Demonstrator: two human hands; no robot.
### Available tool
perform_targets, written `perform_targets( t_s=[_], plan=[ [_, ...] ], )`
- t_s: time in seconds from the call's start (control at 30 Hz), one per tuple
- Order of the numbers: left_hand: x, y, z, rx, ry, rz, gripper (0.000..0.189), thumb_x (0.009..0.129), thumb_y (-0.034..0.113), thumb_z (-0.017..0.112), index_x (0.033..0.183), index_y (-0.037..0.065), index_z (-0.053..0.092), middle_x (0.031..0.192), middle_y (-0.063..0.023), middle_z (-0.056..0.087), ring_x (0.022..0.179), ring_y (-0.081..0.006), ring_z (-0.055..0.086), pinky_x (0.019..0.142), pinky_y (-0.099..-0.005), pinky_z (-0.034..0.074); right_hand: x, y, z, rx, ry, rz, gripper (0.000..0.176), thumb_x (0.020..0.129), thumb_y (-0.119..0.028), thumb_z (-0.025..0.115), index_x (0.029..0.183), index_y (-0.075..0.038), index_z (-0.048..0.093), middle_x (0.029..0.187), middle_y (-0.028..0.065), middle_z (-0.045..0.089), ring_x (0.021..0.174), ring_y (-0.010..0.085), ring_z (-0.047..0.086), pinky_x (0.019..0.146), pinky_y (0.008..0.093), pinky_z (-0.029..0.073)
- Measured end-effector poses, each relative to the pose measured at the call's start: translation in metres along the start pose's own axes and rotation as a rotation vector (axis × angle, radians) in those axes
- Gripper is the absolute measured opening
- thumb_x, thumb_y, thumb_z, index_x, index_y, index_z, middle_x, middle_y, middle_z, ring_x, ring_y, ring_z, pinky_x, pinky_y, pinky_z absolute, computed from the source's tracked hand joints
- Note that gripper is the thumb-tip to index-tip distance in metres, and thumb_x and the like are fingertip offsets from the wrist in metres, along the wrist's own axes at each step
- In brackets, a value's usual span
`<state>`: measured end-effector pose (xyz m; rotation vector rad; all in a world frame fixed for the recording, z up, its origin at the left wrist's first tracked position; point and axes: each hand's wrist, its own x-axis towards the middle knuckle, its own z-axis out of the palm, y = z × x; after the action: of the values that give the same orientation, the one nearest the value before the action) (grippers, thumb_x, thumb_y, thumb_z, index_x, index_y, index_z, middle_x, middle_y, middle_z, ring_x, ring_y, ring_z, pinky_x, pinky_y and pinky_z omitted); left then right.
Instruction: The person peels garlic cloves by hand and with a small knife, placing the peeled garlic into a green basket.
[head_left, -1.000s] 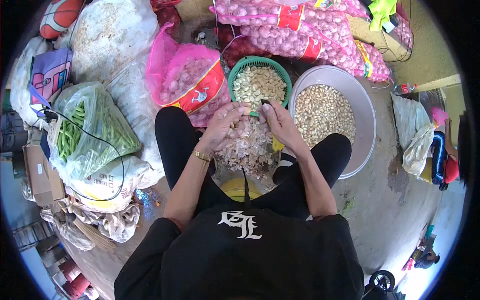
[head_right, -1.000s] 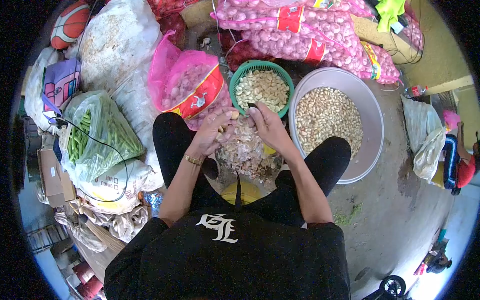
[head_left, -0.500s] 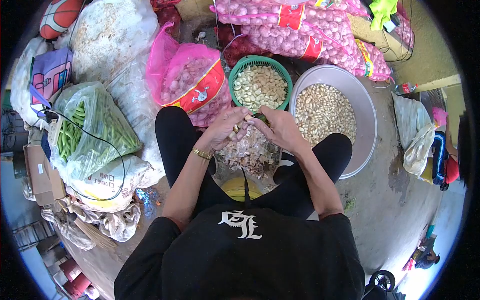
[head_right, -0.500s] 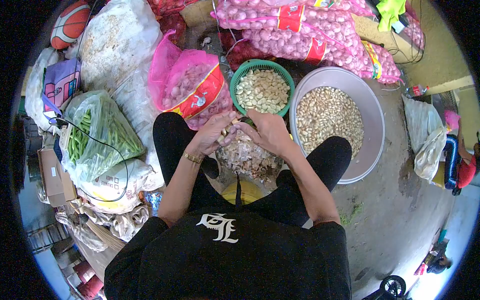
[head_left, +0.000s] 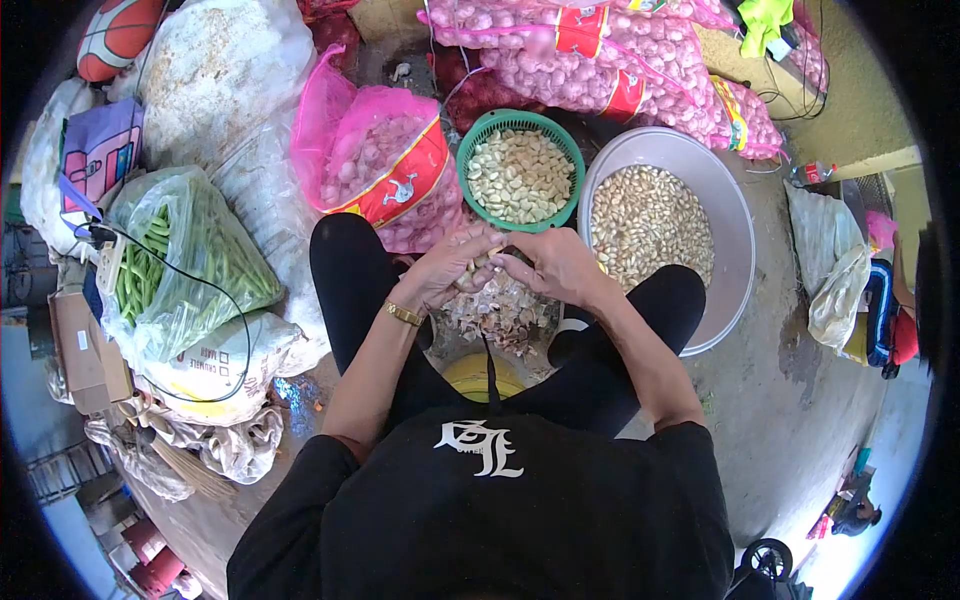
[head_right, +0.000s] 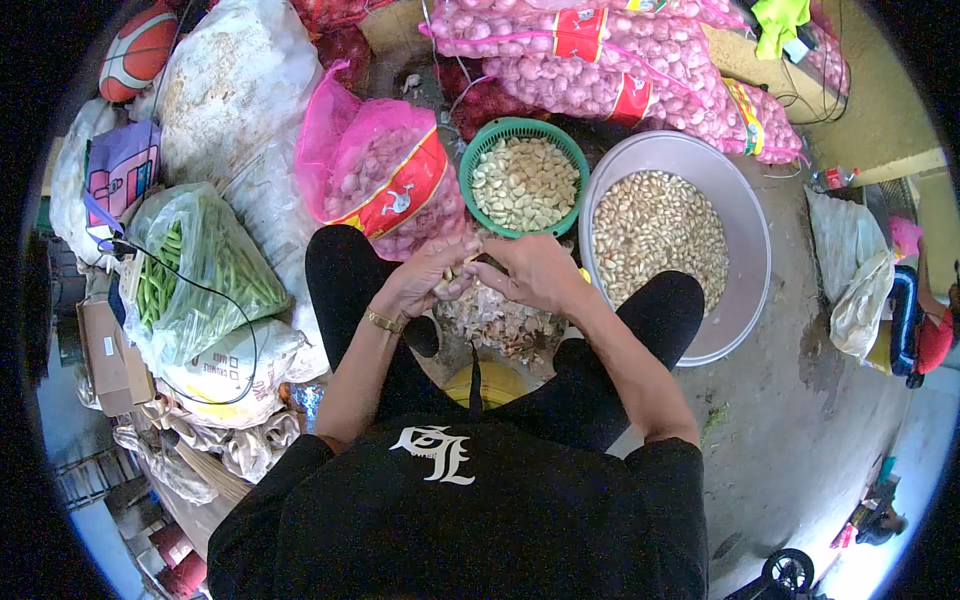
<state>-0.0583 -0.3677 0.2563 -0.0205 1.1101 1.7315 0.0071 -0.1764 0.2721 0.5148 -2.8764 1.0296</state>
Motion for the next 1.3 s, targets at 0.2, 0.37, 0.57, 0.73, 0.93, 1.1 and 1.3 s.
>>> perform_targets(
  t_s=[0.2,0.37,0.57,0.73,0.93,1.1,1.3],
  plan=[
    [-0.003,-0.005,-0.009,0.225,-0.042,-0.062,0.02,0.098,0.028,0.055,0.093,0.009,0.058,0.068,0.0045,0.054,0.052,-0.0019,0.05,0.039,-0.0147,0.034,-0.003,0.002,0.002,0.023,-0.159,-0.031,0.029,0.09,-0.035,0.06,0.09,-0.006,0.061,0.061,0.0193,0.059,0.058,0.039,0.059,0.054,0.048,0.046],
    [-0.002,-0.019,-0.005,-0.252,-0.08,-0.064,0.021,0.099,0.026,0.053,0.098,0.006,0.055,0.077,-0.0004,0.054,0.053,-0.0043,0.046,0.041,-0.0157,0.033,-0.001,0.006,0.002,0.021,-0.042,-0.035,0.031,0.091,-0.036,0.059,0.087,-0.006,0.061,0.06,0.0192,0.058,0.058,0.0393,0.058,0.054,0.0482,0.045],
    [-0.012,-0.036,0.024,-0.519,-0.16,0.146,0.027,0.102,0.027,0.045,0.117,0.005,0.052,0.083,-0.0022,0.054,0.052,-0.0043,0.044,0.043,-0.0152,0.036,0.001,0.008,-0.003,0.155,0.04,0.095,0.032,0.091,-0.035,0.059,0.086,-0.004,0.063,0.061,0.0214,0.056,0.059,0.0402,0.058,0.055,0.0471,0.044],
    [-0.014,-0.032,0.026,-0.222,-0.104,0.276,0.033,0.102,0.027,0.045,0.127,0.006,0.049,0.082,-0.0027,0.054,0.05,-0.0047,0.045,0.044,-0.0169,0.038,0.003,0.003,-0.003,0.25,0.096,0.1,0.032,0.091,-0.034,0.059,0.085,-0.002,0.062,0.062,0.0224,0.057,0.061,0.0412,0.058,0.056,0.0465,0.045],
    [-0.014,-0.037,0.029,-0.21,-0.062,0.357,0.027,0.101,0.027,0.048,0.119,0.007,0.051,0.072,-0.0009,0.052,0.046,-0.0052,0.045,0.04,-0.0187,0.036,0.0,-0.005,-0.007,0.141,0.07,0.096,0.031,0.091,-0.031,0.06,0.083,-0.001,0.06,0.062,0.0224,0.057,0.061,0.0412,0.059,0.057,0.046,0.046],
    [-0.012,-0.045,0.028,-0.313,-0.05,0.327,0.02,0.1,0.027,0.05,0.111,0.01,0.051,0.065,0.0013,0.051,0.042,-0.0057,0.043,0.038,-0.0185,0.032,-0.009,-0.007,-0.006,0.097,0.053,-0.024,0.031,0.09,-0.033,0.06,0.084,-0.002,0.058,0.06,0.0208,0.057,0.06,0.0408,0.059,0.056,0.0466,0.047],
    [-0.011,-0.051,0.026,-0.388,-0.013,0.265,0.018,0.1,0.028,0.05,0.107,0.011,0.05,0.065,0.0021,0.05,0.043,-0.0053,0.042,0.038,-0.0187,0.031,-0.019,-0.012,-0.005,-0.017,-0.048,-0.029,0.027,0.086,-0.03,0.065,0.083,-0.005,0.055,0.058,0.0197,0.053,0.056,0.0404,0.057,0.051,0.0473,0.043]
  ],
)
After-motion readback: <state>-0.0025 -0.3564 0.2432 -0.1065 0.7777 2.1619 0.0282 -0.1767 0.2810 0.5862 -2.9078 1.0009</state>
